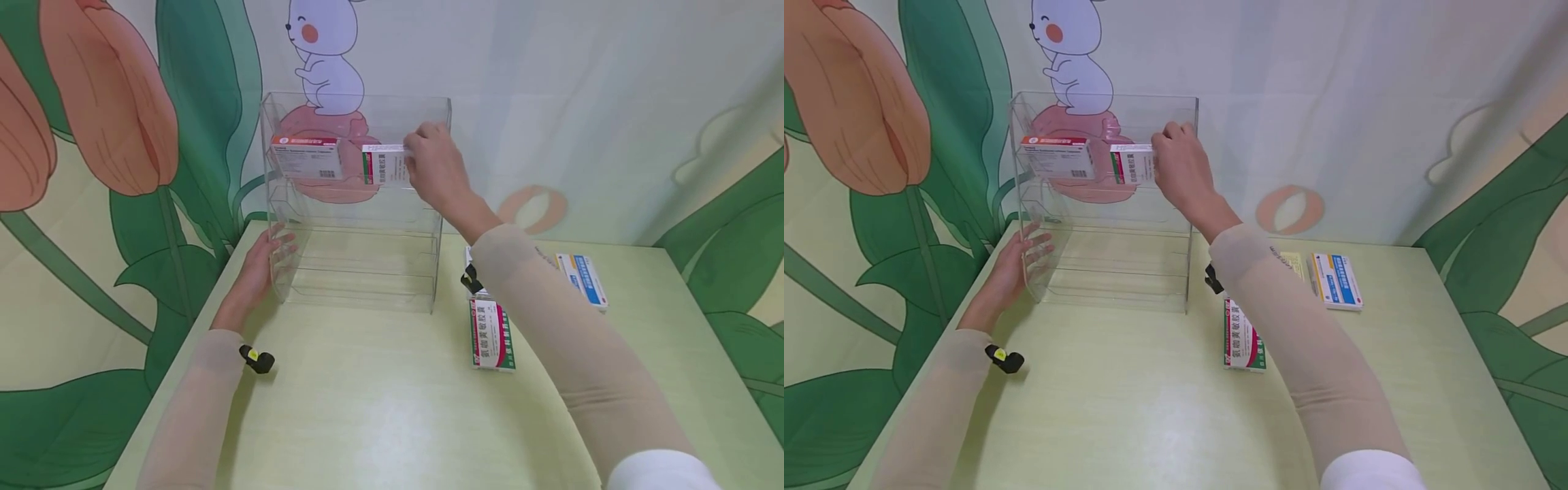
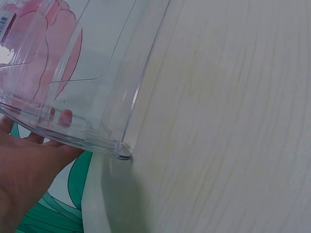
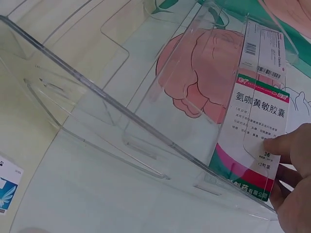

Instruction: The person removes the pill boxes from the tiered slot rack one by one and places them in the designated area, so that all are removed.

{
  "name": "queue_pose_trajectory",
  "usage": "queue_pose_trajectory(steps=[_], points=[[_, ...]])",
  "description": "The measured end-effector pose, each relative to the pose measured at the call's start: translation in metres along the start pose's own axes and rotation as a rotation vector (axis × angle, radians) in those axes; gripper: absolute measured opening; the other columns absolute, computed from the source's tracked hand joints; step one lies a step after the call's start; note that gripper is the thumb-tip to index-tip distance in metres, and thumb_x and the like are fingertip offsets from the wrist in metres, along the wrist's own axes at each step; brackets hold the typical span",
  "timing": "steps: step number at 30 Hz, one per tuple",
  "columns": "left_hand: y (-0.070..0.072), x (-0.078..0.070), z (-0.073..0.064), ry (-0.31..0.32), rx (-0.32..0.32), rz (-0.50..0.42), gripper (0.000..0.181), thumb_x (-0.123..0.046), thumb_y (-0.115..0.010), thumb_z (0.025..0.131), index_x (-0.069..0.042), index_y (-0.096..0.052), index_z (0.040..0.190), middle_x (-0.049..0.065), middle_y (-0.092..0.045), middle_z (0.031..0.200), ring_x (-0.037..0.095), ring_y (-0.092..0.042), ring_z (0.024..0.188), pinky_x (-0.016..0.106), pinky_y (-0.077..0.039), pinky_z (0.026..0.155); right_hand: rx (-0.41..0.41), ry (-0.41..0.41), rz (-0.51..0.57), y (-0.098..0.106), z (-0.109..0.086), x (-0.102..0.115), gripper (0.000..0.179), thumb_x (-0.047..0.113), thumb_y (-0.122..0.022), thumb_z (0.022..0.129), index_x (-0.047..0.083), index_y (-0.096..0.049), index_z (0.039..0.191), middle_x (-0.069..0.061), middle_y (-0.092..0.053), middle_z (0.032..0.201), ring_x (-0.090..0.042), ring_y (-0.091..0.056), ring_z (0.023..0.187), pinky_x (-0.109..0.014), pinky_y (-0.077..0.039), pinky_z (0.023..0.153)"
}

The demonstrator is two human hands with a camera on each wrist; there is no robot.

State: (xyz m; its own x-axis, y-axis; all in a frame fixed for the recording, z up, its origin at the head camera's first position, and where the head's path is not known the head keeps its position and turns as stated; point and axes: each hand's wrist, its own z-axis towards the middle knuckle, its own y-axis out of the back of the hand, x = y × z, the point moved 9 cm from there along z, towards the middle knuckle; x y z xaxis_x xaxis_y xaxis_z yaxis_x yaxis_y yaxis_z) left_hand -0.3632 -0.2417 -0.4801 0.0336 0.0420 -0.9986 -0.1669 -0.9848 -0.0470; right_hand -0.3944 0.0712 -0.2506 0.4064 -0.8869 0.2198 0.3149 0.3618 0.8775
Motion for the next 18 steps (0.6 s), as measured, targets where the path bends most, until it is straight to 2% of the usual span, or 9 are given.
queue_pose_trajectory(steps=[7,12,18], points=[[-0.003,-0.002,0.0,-0.007,0.004,-0.025,0.056,-0.031,-0.031,0.117,-0.02,-0.018,0.171,0.021,-0.026,0.17,0.038,-0.031,0.156,0.06,-0.025,0.125,-0.028,0.026,0.052,0.009,-0.001,-0.004,0.019,0.011,-0.067,0.104,0.003,-0.071,0.121,-0.01,-0.061,0.115,-0.027,-0.049,0.113,-0.035,-0.048,0.096],[-0.001,-0.003,-0.001,-0.01,-0.001,-0.018,0.057,-0.033,-0.031,0.117,-0.019,-0.017,0.171,0.021,-0.026,0.17,0.038,-0.03,0.156,0.06,-0.024,0.126,-0.073,-0.002,0.185,0.022,-0.002,-0.011,0.017,0.014,-0.069,0.104,0.004,-0.068,0.118,-0.011,-0.061,0.115,-0.026,-0.051,0.112,-0.035,-0.049,0.096],[-0.001,0.001,0.001,0.017,-0.012,-0.021,0.057,-0.035,-0.033,0.117,-0.022,-0.018,0.171,0.019,-0.026,0.171,0.038,-0.029,0.157,0.059,-0.023,0.127,-0.104,-0.033,0.353,0.041,-0.008,-0.024,0.024,0.015,-0.069,0.103,0.004,-0.061,0.124,-0.009,-0.062,0.12,-0.019,-0.06,0.108,-0.026,-0.055,0.098]])
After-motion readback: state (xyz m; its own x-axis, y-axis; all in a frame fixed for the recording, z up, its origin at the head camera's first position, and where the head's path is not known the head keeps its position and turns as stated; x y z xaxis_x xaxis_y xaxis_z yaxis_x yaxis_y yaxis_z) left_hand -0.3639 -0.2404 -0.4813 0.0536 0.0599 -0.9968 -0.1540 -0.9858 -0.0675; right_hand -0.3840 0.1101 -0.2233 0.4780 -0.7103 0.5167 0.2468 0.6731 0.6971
